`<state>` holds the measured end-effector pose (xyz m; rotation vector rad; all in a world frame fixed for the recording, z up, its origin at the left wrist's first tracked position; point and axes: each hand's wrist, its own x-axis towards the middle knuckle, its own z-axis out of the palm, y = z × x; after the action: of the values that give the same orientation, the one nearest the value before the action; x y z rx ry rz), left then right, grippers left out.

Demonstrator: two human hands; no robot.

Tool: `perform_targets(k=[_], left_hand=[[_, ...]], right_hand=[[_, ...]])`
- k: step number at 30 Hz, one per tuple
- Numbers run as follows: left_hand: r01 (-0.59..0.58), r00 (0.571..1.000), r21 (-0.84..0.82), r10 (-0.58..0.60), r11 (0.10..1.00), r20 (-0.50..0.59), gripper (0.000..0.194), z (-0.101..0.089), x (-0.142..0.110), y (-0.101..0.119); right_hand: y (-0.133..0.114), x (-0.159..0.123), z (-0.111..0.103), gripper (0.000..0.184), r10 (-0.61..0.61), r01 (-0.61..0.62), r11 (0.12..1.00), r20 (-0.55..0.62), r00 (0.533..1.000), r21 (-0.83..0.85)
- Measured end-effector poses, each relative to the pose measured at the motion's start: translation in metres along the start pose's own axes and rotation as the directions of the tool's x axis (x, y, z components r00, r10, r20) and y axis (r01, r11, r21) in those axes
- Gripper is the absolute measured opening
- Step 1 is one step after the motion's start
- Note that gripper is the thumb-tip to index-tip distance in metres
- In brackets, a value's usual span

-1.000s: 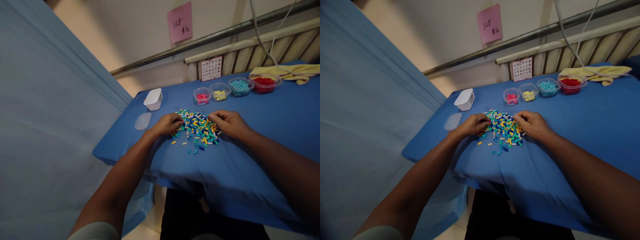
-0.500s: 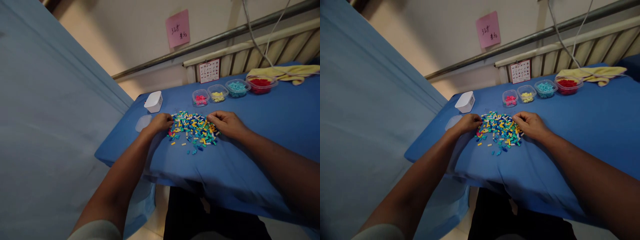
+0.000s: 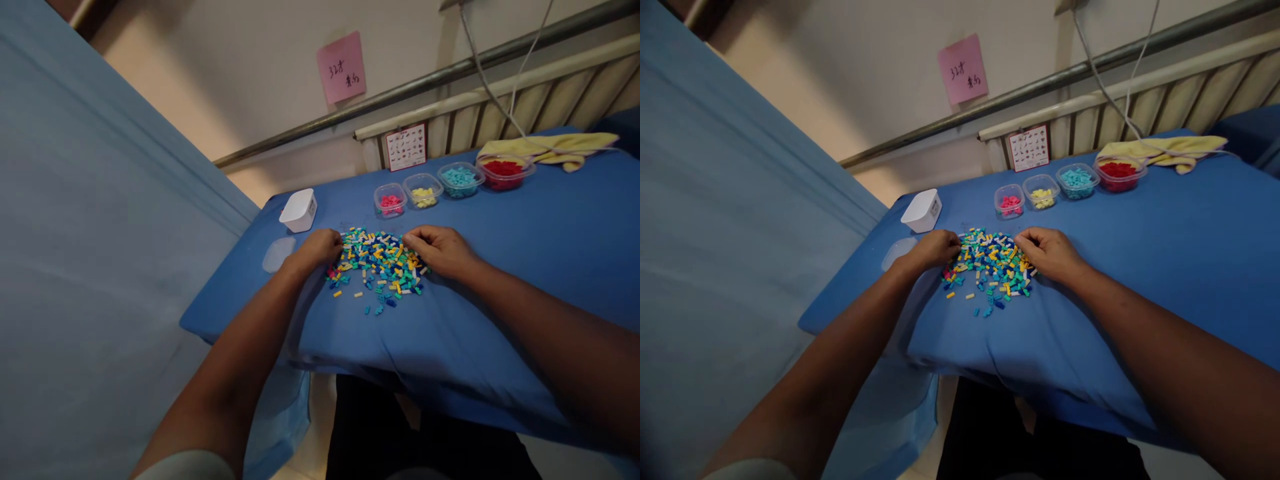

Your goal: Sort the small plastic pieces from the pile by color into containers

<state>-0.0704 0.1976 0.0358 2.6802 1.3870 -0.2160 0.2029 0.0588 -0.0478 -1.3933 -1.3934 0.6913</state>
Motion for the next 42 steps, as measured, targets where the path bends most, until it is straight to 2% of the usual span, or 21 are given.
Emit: perform_targets(k=[5,8,11,16,19,21,24,28,31,33,37,40,42], left_hand=[[0.051,0.997,-0.187,-0.062,0.981,-0.055,0.025,-0.002,0.009,-0.007],[0.029,0.992,-0.324,-0.067,0.946,-0.107,0.027,-0.002,0.024,-0.001],[-0.045,0.982,-0.432,-0.039,0.901,-0.182,0.027,-0.004,0.051,0.017],[-0.081,0.959,-0.613,-0.105,0.786,-0.262,0.020,-0.017,0.105,0.060],[-0.095,0.950,-0.684,-0.140,0.723,-0.280,0.018,-0.024,0.120,0.072],[-0.102,0.946,-0.677,-0.141,0.729,-0.293,0.017,-0.026,0.115,0.067],[-0.088,0.951,-0.570,-0.101,0.817,-0.293,0.018,-0.028,0.087,0.042],[-0.027,0.993,-0.361,-0.015,0.932,-0.113,0.019,-0.025,0.029,-0.005],[-0.012,1.000,-0.285,0.019,0.958,0.022,0.020,-0.020,-0.011,-0.031],[-0.009,0.998,-0.283,0.027,0.959,0.057,0.022,-0.015,-0.028,-0.040],[-0.033,0.999,-0.319,0.044,0.947,0.028,0.026,-0.003,-0.035,-0.042],[-0.037,0.999,-0.268,0.031,0.963,-0.025,0.026,0.002,-0.024,-0.038],[-0.024,1.000,-0.198,0.025,0.980,0.000,0.025,0.003,-0.015,-0.034]], right_hand=[[0.003,0.002,0.001,0.041,0.003,-0.003,1.000,-0.001,1.000,0.005],[0.005,0.004,0.003,0.041,-0.003,0.003,1.000,0.016,1.000,-0.001],[0.006,0.005,0.004,0.040,-0.009,0.009,1.000,0.023,1.000,0.010],[0.002,0.006,0.004,0.038,0.006,-0.006,0.999,0.004,1.000,0.039],[0.002,0.006,0.003,0.038,0.015,-0.015,0.998,0.010,1.000,0.056],[0.003,0.007,0.003,0.039,0.015,-0.016,0.998,0.009,1.000,0.056],[0.005,0.006,0.002,0.041,0.019,-0.019,0.998,0.015,1.000,0.060],[0.007,0.006,0.003,0.042,0.028,-0.029,0.999,0.010,1.000,0.045],[0.007,0.005,0.002,0.042,0.029,-0.029,0.999,0.007,1.000,0.018],[0.007,0.005,0.002,0.042,0.022,-0.022,1.000,0.009,1.000,0.007],[0.007,0.004,0.002,0.042,0.013,-0.013,1.000,0.014,1.000,-0.004],[0.008,0.004,0.002,0.040,0.017,-0.017,1.000,0.009,1.000,-0.014],[0.008,0.003,0.001,0.040,0.020,-0.020,1.000,0.012,1.000,-0.016]])
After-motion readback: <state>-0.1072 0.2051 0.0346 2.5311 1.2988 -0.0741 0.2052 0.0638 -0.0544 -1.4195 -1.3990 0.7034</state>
